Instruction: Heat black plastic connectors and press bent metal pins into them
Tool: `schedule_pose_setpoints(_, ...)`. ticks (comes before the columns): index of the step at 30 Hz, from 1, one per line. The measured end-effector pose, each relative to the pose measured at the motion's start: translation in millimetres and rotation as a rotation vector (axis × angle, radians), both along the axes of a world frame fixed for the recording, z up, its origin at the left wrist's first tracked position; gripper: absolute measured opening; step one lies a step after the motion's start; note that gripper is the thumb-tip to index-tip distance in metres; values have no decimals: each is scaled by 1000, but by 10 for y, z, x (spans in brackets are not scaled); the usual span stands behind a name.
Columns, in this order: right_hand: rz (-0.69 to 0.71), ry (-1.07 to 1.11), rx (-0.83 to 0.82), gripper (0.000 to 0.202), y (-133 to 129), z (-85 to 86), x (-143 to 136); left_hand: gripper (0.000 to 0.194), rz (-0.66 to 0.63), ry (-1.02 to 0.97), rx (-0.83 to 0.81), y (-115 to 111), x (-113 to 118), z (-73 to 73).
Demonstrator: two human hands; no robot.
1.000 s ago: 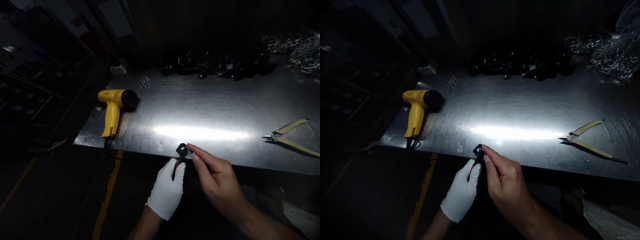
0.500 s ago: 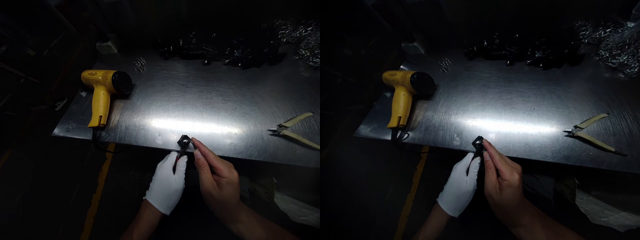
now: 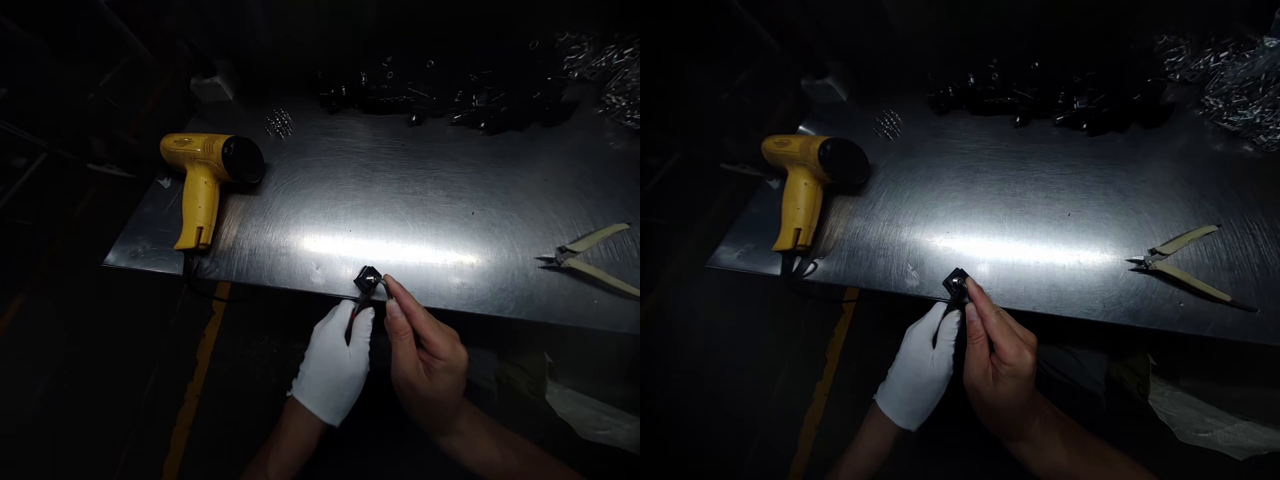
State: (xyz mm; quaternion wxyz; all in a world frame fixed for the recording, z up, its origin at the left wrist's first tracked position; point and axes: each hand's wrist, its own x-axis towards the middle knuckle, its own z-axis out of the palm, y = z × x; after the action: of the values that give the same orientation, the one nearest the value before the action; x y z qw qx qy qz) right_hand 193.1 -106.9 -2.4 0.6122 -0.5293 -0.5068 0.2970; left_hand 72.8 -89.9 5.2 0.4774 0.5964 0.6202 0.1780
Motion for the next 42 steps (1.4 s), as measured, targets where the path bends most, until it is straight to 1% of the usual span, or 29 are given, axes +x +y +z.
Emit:
schedule_pose_setpoints(4, -10, 13, 0, 48, -13, -35, -16, 29, 10, 5, -8, -10, 5, 8)
schedule_pose_setpoints(10, -34, 2, 42, 50, -25, -92, -38, 30, 17, 22, 10, -29, 21, -3)
schedule_pose_setpoints(16, -40, 44, -29, 52, -45, -109, -71, 33, 54, 29, 14, -40, 57, -3)
schedule_pose_setpoints(20, -53, 41, -30, 52, -60, -146, -94, 31, 78, 34, 29, -50, 69, -8)
schedule_pose_setpoints(26, -73, 26, 26, 56, -52, -261, -161, 35, 93, -79, -45, -75, 118, -35)
schedule_pose_setpoints(30, -82, 29, 36, 55, -42, -283, -178, 35, 111, -111, -43, -74, 141, -33)
schedule_pose_setpoints(33, -74, 38, 12, 52, -43, -250, -156, 32, 109, -118, -34, -62, 138, -9)
schedule_pose_setpoints(35, -62, 45, -17, 51, -46, -205, -115, 31, 98, -83, -28, -54, 127, 8)
schedule_pose_setpoints(38, -46, 43, -67, 47, -48, -99, -11, 31, 58, 38, 8, -42, 95, 18)
schedule_pose_setpoints(42, 12, 12, -198, 38, -21, 88, 150, 35, -31, 197, 88, -8, 24, -11)
